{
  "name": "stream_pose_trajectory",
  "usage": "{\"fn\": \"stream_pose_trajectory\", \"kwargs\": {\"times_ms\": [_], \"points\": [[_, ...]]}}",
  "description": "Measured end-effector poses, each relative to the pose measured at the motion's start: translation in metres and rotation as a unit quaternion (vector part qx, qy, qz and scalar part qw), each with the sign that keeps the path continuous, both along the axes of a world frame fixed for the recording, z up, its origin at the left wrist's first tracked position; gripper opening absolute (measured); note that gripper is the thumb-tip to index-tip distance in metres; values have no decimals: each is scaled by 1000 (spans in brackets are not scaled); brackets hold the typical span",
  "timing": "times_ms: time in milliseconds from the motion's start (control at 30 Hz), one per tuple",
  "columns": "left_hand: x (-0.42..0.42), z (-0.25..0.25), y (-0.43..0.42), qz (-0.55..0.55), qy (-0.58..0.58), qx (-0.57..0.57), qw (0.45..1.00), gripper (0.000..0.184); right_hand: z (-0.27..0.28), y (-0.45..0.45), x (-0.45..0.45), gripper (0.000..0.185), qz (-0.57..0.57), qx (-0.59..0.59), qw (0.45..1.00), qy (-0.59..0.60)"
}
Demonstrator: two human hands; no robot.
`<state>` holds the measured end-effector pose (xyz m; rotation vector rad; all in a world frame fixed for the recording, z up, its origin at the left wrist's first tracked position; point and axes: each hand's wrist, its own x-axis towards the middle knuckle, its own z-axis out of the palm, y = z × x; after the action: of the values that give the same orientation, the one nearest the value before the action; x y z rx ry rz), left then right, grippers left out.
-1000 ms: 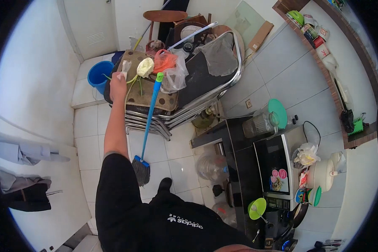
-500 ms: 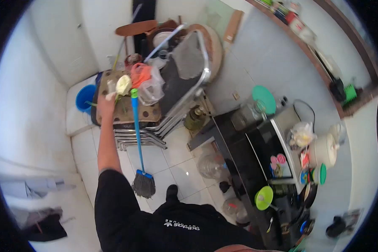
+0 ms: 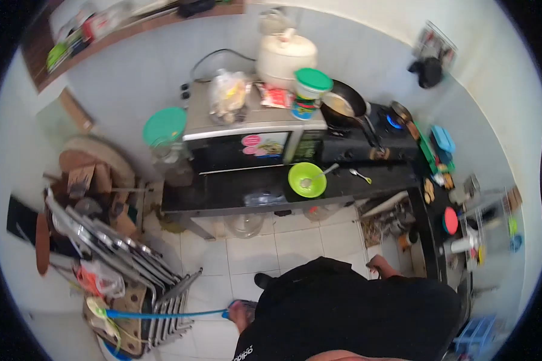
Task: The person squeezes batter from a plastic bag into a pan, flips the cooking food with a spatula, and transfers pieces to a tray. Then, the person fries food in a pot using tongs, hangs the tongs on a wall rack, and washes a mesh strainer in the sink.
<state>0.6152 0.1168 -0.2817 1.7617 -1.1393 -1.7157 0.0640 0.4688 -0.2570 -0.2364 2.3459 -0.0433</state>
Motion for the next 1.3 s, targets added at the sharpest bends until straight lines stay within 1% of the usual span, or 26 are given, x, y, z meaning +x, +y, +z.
{"fn": "stream_pose_trajectory", "kwargs": {"times_ms": [33,67,100,133,167,200,233,267,300,333,400,533,633,700,733,767,800,833,867,900,933,967,1067,1167,1267,1300], "points": [[10,-76,9,-24,0,-5,1000,31,-1,24,5,32,42,-21,998,38],[-24,-126,-21,-175,96,-109,974,23,-3,43,18,39,85,-41,993,75],[-15,-102,-9,-196,100,-115,969,23,-1,37,23,52,-27,79,996,24],[-60,-64,-41,-257,84,-8,963,21,8,35,27,52,-46,72,996,30],[-109,9,-72,-314,60,101,942,19,15,43,40,36,-80,49,996,-6],[-114,-38,-99,-405,125,76,902,19,23,58,52,42,-113,29,992,-41],[-128,-85,-121,-474,176,-102,857,18,11,98,55,43,64,-65,995,-38],[-153,-57,-141,-512,62,-122,848,18,5,122,62,43,47,-56,997,-39],[-175,-67,-170,-518,104,-75,846,19,0,144,66,40,225,-334,913,-59],[-189,11,-180,-566,51,-243,786,20,1,174,76,40,215,-330,918,-55],[-205,73,-206,-612,-22,-287,737,20,-12,249,110,33,326,-497,802,-60],[-211,128,-227,-575,-35,-369,729,21,-47,282,105,28,109,-161,980,-52],[-176,114,-218,-410,80,-226,880,21,-75,273,107,36,-82,112,988,-60],[-120,57,-216,-386,81,-84,915,22,-37,234,80,38,-39,93,993,-68],[-79,21,-213,-378,91,12,921,25,-70,261,62,30,38,-166,980,-102],[-39,-45,-213,-557,-5,-299,775,23,-15,204,63,19,-65,-172,983,11],[-7,-54,-202,-661,-165,-202,704,25,-41,186,13,19,163,-80,975,-125],[11,-31,-165,-561,-161,-114,804,23,-101,163,-14,22,5,56,995,-83],[7,-28,-160,-556,-166,-119,806,23,-77,104,-41,41,223,187,942,-169],[-4,-24,-153,-562,-173,-128,799,24,-119,124,-52,60,-76,-94,991,-60],[-20,-23,-144,-569,-179,-136,791,25,-96,98,-56,60,62,-144,986,48],[-38,-23,-133,-576,-184,-144,783,26,-83,76,-62,62,76,-141,984,78],[-110,-21,-84,-595,-198,-168,760,29,-60,48,-83,29,-23,-256,966,-14],[-178,-23,-19,-597,-223,-185,748,33,-42,63,-84,40,-84,-217,973,3],[-214,-34,42,-574,-273,-188,748,36,-113,142,-73,40,-40,-115,975,184],[-217,-34,68,-554,-296,-181,756,38,-144,216,-92,40,-6,-129,977,167]]}}
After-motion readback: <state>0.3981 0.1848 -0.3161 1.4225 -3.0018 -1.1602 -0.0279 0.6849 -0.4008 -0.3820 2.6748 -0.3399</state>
